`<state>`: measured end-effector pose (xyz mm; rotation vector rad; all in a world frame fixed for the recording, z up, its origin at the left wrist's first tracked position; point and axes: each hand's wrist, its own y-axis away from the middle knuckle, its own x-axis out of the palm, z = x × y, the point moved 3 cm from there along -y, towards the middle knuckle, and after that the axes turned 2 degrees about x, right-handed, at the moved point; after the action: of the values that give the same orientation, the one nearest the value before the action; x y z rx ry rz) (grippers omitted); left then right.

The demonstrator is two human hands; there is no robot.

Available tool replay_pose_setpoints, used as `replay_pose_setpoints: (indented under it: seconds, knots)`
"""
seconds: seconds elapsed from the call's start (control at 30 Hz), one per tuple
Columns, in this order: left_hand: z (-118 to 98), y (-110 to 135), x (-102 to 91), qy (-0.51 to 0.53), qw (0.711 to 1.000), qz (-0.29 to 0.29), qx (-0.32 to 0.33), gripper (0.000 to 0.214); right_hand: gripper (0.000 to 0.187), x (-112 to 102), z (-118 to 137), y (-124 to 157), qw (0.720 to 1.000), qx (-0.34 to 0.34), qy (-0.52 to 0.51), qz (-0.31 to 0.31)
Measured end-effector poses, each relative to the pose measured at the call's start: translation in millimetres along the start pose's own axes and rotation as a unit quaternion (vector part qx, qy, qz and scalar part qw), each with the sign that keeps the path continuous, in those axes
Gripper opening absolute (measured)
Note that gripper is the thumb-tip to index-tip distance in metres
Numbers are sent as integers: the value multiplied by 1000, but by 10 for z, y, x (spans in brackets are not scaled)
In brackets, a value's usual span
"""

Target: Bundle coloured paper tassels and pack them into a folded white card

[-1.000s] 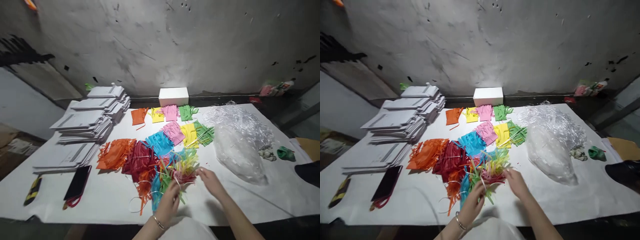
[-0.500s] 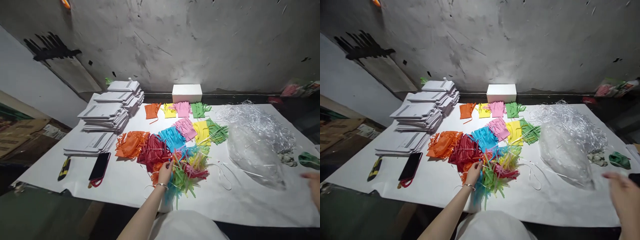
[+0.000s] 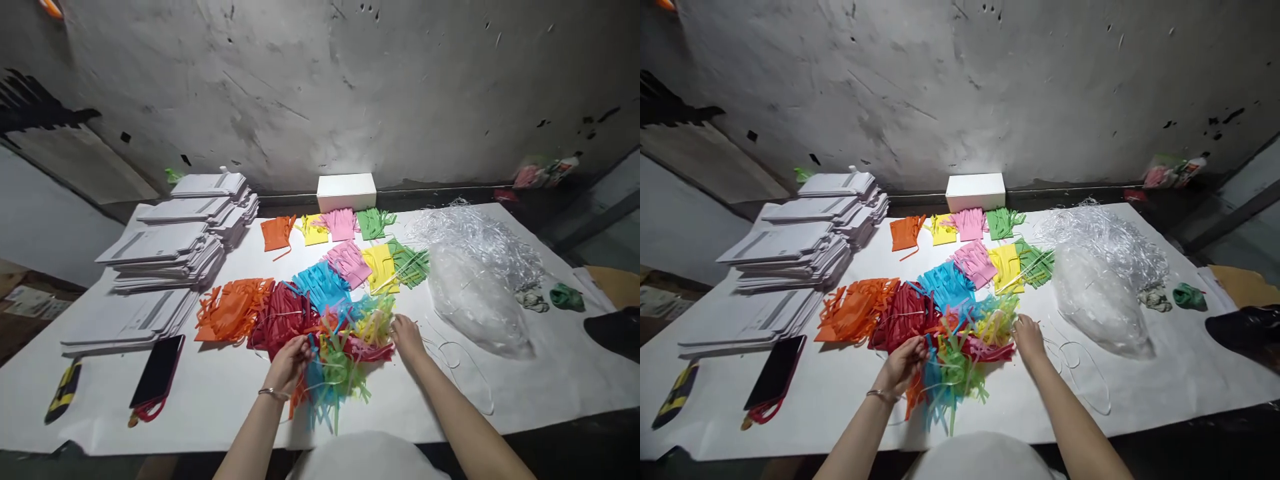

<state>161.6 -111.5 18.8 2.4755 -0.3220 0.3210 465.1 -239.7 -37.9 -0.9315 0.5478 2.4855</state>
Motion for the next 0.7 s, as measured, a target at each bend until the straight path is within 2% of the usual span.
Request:
replay_pose_setpoints:
  seconds: [0.07, 0.13, 0.2, 0.3, 0.37, 0.4, 0.43, 0.5, 0.53, 0.57, 0.63, 0.7]
  knots:
    - [-175, 78, -94, -14, 1000, 25, 7, 35, 25, -11, 15, -68, 997, 2, -69, 22]
    - [-360, 154, -211, -43, 998, 40, 10, 41, 30, -219, -4, -107, 989, 7, -144, 36]
    - [-549, 240, -329, -75, 996, 50, 11, 43, 39, -609, -29, -110, 976, 5, -216, 37]
    - [-828, 374, -441, -124, 990, 61, 27, 41, 50, -1347, -35, -11, 954, -22, -296, 35]
    - [-1008, 449, -431, -173, 980, 73, 72, 39, 50, -1753, -12, 107, 946, -37, -317, 49]
    - [-1087, 479, -390, -222, 966, 90, 98, 37, 51, -1890, 6, 165, 946, -39, -314, 70]
    - [-1156, 505, -327, -287, 943, 112, 123, 35, 51, -1981, 28, 214, 947, -39, -303, 96]
    - [-1254, 549, -175, -440, 871, 160, 147, 32, 47, -2058, 73, 279, 952, -35, -266, 149]
    - [-1299, 571, -108, -495, 838, 174, 152, 32, 43, -2067, 93, 294, 954, -34, -246, 167]
    - [-1353, 595, -56, -522, 819, 172, 165, 34, 39, -2069, 111, 304, 957, -35, -229, 175]
    - [-1485, 658, -1, -502, 827, 129, 217, 38, 34, -2078, 135, 316, 963, -39, -218, 152]
    - [-1582, 732, 12, -453, 844, 92, 271, 40, 39, -2080, 144, 335, 965, -40, -233, 113]
